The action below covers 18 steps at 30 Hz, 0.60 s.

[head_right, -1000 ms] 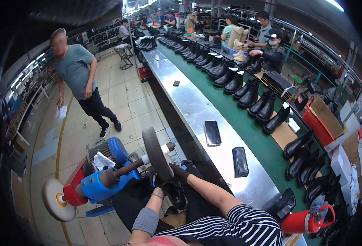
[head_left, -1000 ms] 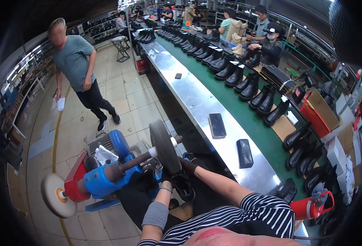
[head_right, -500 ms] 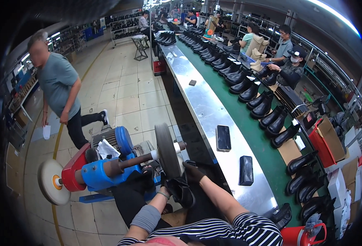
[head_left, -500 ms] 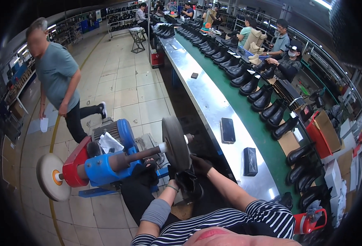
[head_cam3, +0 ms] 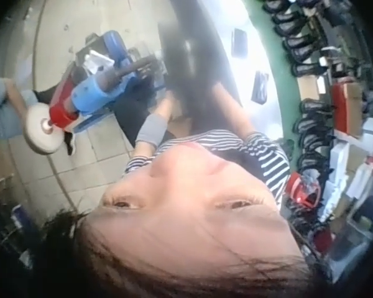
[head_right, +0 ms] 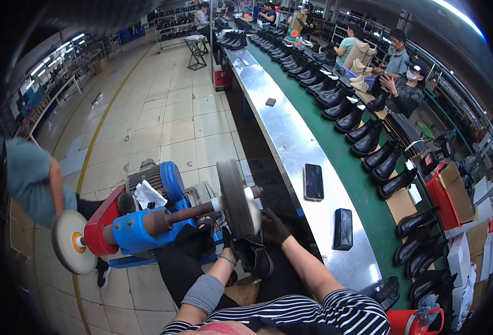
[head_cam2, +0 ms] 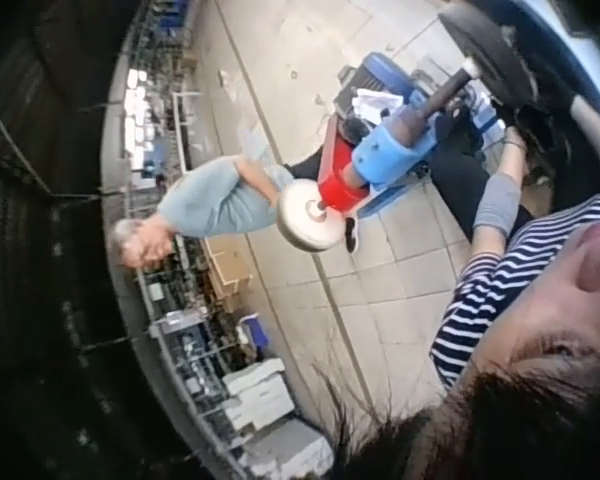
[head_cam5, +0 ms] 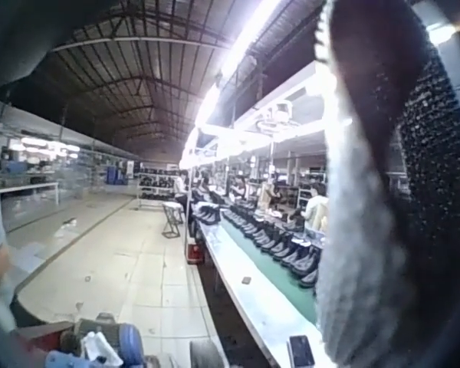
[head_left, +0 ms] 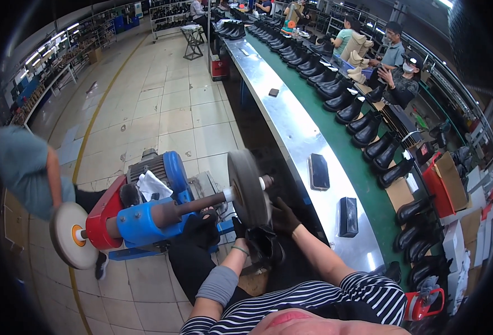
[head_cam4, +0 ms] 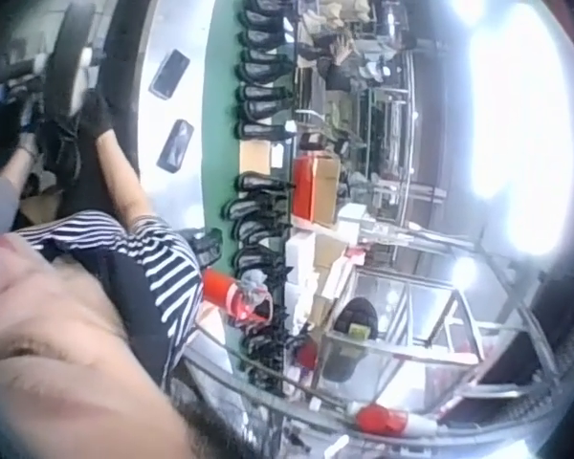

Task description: Buffing and polishing black leather boots using a dual-wheel industrial buffing machine.

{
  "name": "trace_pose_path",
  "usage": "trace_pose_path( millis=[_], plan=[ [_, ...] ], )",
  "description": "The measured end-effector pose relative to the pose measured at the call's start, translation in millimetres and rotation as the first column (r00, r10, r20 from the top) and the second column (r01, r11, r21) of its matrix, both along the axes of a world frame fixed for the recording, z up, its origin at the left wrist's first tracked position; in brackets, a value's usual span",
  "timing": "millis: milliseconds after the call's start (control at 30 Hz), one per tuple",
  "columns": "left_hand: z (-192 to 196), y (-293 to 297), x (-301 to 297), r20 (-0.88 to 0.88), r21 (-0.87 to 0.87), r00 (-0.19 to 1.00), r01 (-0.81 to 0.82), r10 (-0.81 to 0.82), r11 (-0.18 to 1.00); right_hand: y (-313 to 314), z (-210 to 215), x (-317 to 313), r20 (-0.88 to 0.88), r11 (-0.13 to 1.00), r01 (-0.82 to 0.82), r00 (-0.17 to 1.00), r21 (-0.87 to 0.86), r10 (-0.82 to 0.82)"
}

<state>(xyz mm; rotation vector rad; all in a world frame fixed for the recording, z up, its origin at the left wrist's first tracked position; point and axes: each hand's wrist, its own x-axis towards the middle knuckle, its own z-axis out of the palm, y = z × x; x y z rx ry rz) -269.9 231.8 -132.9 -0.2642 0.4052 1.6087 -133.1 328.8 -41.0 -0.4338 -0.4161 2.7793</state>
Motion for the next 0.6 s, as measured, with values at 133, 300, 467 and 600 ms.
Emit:
trace_pose_path(
  millis=[133,300,467,600],
  plan=[
    [22.1,-7.4,-0.2,-0.212,-0.105,0.974,-0.103,0.079,0.989,-8.9,-5.5,-31.7,0.225,0.863,-0.036,0.97,0.503,-0.09],
    [47.4,-11.0,14.8,-0.272,-0.103,0.961,-0.075,0.044,0.992,-4.4,-4.7,4.2,0.317,0.782,-0.223,0.948,0.582,0.035],
    [-42.4,-18.0,23.9,-0.3,-0.195,0.946,0.064,-0.121,0.979,-53.4,59.9,73.6,0.152,0.623,-0.147,0.987,0.768,0.045],
    [54.7,-18.7,43.5,-0.655,-0.747,-0.241,0.059,-0.716,0.663,-103.1,64.6,114.5,0.405,0.419,-0.277,0.879,0.865,-0.253]
  ],
)
